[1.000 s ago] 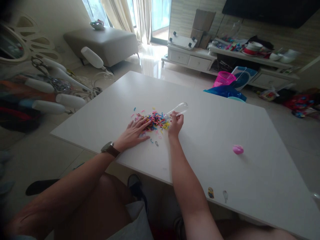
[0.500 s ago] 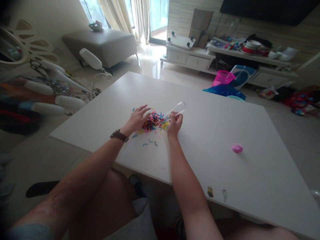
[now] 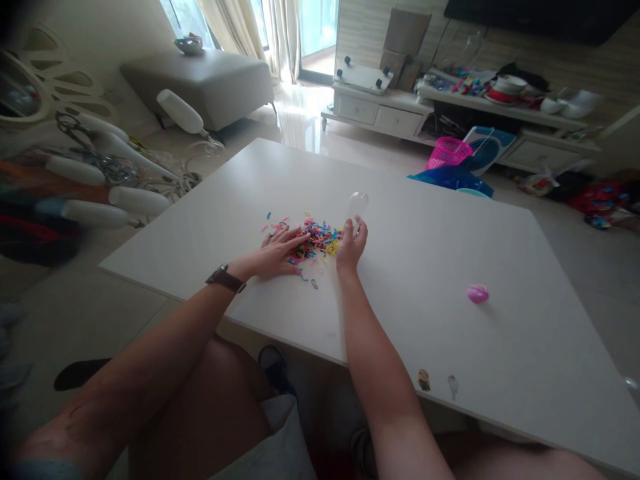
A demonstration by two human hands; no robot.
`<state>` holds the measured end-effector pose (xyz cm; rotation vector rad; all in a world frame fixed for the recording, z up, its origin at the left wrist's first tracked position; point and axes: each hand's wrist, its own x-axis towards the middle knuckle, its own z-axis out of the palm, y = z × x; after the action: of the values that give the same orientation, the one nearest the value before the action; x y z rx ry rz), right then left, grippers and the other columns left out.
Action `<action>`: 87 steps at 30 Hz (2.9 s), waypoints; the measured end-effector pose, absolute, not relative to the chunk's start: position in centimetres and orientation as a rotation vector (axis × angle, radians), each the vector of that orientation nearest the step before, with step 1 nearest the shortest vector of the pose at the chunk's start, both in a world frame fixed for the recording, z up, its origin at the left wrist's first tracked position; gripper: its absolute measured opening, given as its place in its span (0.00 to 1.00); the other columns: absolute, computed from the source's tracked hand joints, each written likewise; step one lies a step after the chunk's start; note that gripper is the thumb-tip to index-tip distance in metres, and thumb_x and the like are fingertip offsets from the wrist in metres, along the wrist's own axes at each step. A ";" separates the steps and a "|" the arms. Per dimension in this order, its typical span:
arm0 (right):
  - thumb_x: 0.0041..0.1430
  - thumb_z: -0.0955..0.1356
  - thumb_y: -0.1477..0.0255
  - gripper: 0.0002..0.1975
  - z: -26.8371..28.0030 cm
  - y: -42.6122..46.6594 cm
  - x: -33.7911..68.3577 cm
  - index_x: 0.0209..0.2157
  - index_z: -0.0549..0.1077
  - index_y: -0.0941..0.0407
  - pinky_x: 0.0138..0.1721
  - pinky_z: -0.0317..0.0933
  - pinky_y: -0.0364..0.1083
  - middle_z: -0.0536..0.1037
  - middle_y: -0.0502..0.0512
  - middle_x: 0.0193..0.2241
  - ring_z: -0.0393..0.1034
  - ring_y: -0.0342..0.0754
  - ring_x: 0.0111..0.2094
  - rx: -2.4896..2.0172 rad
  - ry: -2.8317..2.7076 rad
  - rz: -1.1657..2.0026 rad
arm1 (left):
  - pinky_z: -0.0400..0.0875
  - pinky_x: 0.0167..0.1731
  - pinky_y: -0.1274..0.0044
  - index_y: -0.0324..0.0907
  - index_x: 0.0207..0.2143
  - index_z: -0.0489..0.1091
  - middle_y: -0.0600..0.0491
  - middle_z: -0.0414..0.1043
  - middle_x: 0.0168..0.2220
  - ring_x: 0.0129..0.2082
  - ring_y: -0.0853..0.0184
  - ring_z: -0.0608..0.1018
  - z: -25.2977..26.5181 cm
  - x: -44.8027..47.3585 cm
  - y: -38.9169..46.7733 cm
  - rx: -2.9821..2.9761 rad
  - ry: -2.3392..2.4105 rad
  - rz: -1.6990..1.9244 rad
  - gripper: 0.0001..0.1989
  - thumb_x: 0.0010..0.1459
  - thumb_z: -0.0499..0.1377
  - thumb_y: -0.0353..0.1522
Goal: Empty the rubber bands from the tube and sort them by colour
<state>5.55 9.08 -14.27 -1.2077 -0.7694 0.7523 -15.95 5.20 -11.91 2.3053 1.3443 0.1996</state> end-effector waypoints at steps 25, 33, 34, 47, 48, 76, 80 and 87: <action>0.58 0.67 0.55 0.26 -14.2 9.2 5.7 0.54 0.70 0.55 0.30 0.66 0.41 0.73 0.51 0.40 0.71 0.40 0.30 -1.191 -0.714 0.751 | 0.67 0.59 0.65 0.40 0.56 0.73 0.43 0.76 0.56 0.56 0.56 0.76 -11.7 -17.7 8.6 1.794 1.552 0.809 0.24 0.65 0.51 0.43; 0.59 0.67 0.55 0.24 -14.4 9.2 5.8 0.52 0.71 0.54 0.30 0.66 0.42 0.74 0.49 0.38 0.71 0.41 0.30 -1.197 -0.730 0.740 | 0.71 0.54 0.68 0.39 0.47 0.77 0.45 0.81 0.48 0.49 0.58 0.79 -11.3 -17.7 9.4 1.647 1.785 1.029 0.19 0.58 0.53 0.33; 0.59 0.67 0.55 0.24 -14.3 9.2 5.7 0.52 0.71 0.54 0.30 0.66 0.42 0.73 0.49 0.37 0.71 0.41 0.30 -1.197 -0.733 0.741 | 0.71 0.54 0.67 0.39 0.50 0.76 0.45 0.80 0.49 0.49 0.58 0.79 -11.5 -17.7 9.4 1.659 1.762 0.971 0.20 0.58 0.54 0.34; 0.57 0.66 0.60 0.23 -14.1 9.0 5.6 0.53 0.73 0.53 0.32 0.69 0.43 0.68 0.51 0.44 0.71 0.41 0.33 -1.178 -0.742 0.703 | 0.71 0.53 0.67 0.41 0.48 0.77 0.47 0.80 0.46 0.47 0.57 0.79 -11.1 -16.5 8.9 1.753 1.729 0.965 0.20 0.57 0.53 0.33; 0.56 0.66 0.61 0.22 -14.1 9.0 5.6 0.52 0.73 0.53 0.32 0.69 0.43 0.67 0.51 0.45 0.71 0.41 0.33 -1.172 -0.743 0.693 | 0.70 0.53 0.66 0.42 0.51 0.76 0.46 0.80 0.48 0.48 0.57 0.78 -11.2 -16.6 8.9 1.763 1.717 0.929 0.21 0.59 0.53 0.35; 0.54 0.67 0.69 0.28 -12.3 9.5 10.4 0.56 0.56 0.50 0.51 0.67 0.58 0.67 0.60 0.53 0.71 0.56 0.53 -1.284 -0.841 0.008 | 0.42 0.71 0.54 0.49 0.66 0.64 0.45 0.60 0.69 0.71 0.47 0.56 -11.0 -15.3 7.4 2.201 1.285 0.611 0.45 0.48 0.70 0.48; 0.55 0.66 0.68 0.29 -12.8 9.6 10.4 0.58 0.53 0.47 0.53 0.65 0.59 0.66 0.60 0.55 0.69 0.57 0.57 -1.340 -0.887 0.052 | 0.29 0.70 0.49 0.55 0.69 0.59 0.48 0.46 0.75 0.74 0.42 0.43 -11.1 -14.6 6.4 2.367 1.088 0.433 0.57 0.36 0.76 0.47; 0.54 0.66 0.68 0.28 -12.9 9.6 10.2 0.56 0.57 0.47 0.51 0.66 0.56 0.67 0.58 0.55 0.70 0.55 0.55 -1.368 -0.891 0.059 | 0.35 0.72 0.56 0.50 0.67 0.64 0.47 0.54 0.72 0.74 0.54 0.52 -11.1 -14.2 6.8 2.408 1.183 0.584 0.32 0.61 0.61 0.37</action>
<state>10.16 9.62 -12.85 -1.3685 -0.8911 0.0590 -14.24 6.79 -11.05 2.4077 1.1826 0.5842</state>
